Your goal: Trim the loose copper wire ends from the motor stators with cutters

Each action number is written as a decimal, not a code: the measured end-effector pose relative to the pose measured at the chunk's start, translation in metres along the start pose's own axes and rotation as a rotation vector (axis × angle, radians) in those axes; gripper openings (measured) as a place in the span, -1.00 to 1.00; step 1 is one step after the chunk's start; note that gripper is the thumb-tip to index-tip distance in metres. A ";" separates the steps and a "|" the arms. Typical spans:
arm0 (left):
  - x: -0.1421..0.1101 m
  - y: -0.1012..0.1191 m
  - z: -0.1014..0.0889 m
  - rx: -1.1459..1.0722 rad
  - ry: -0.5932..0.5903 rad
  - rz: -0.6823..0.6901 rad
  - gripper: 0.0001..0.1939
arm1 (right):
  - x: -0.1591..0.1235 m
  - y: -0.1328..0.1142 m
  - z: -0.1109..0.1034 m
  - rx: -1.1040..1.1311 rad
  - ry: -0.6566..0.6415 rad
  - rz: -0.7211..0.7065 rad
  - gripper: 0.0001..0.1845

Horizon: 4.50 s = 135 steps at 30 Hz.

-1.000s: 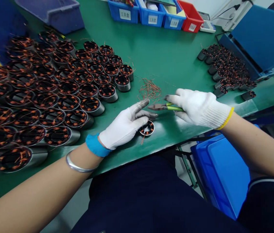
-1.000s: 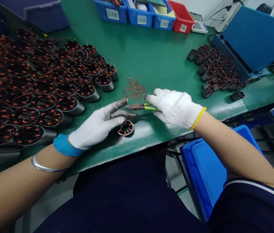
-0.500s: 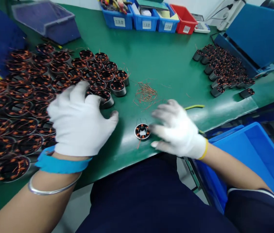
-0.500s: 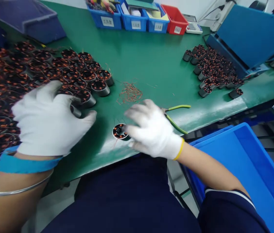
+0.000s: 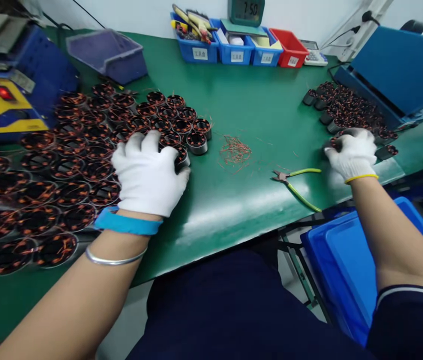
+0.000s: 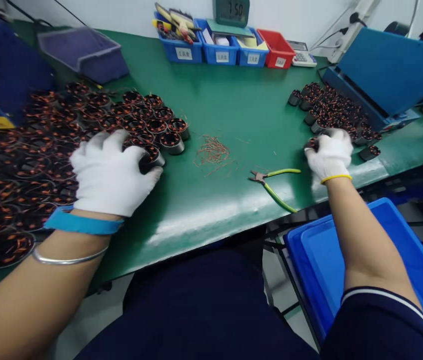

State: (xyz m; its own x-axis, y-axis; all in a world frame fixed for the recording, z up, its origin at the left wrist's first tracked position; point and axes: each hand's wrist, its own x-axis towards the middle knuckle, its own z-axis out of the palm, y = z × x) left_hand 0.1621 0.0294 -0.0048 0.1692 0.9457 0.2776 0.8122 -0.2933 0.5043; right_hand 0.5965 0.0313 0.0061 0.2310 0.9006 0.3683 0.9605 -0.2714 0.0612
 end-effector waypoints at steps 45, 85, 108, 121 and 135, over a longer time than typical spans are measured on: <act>-0.049 0.057 0.029 -0.427 -0.395 -0.232 0.13 | -0.102 -0.171 -0.051 0.522 -0.323 -0.513 -0.55; -0.046 0.047 0.033 -0.284 -0.274 0.387 -0.79 | -0.122 -0.147 -0.039 0.757 -0.629 -0.607 -0.74; -0.050 0.055 0.038 -0.234 -0.321 0.251 -0.84 | -0.091 -0.124 -0.061 0.794 -0.473 -0.622 -0.53; -0.052 0.053 0.037 -0.248 -0.375 0.328 -0.85 | -0.109 -0.149 -0.049 0.933 -0.895 -0.318 -0.72; -0.053 0.051 0.046 -0.217 -0.275 0.424 -0.89 | -0.099 -0.133 -0.042 1.165 -0.921 -0.124 -0.72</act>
State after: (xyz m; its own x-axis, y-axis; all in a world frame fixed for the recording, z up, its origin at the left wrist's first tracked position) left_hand 0.2205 -0.0292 -0.0310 0.6199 0.7315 0.2839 0.5121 -0.6513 0.5599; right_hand 0.4389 -0.0363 0.0005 -0.2714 0.9105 -0.3119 0.4595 -0.1621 -0.8733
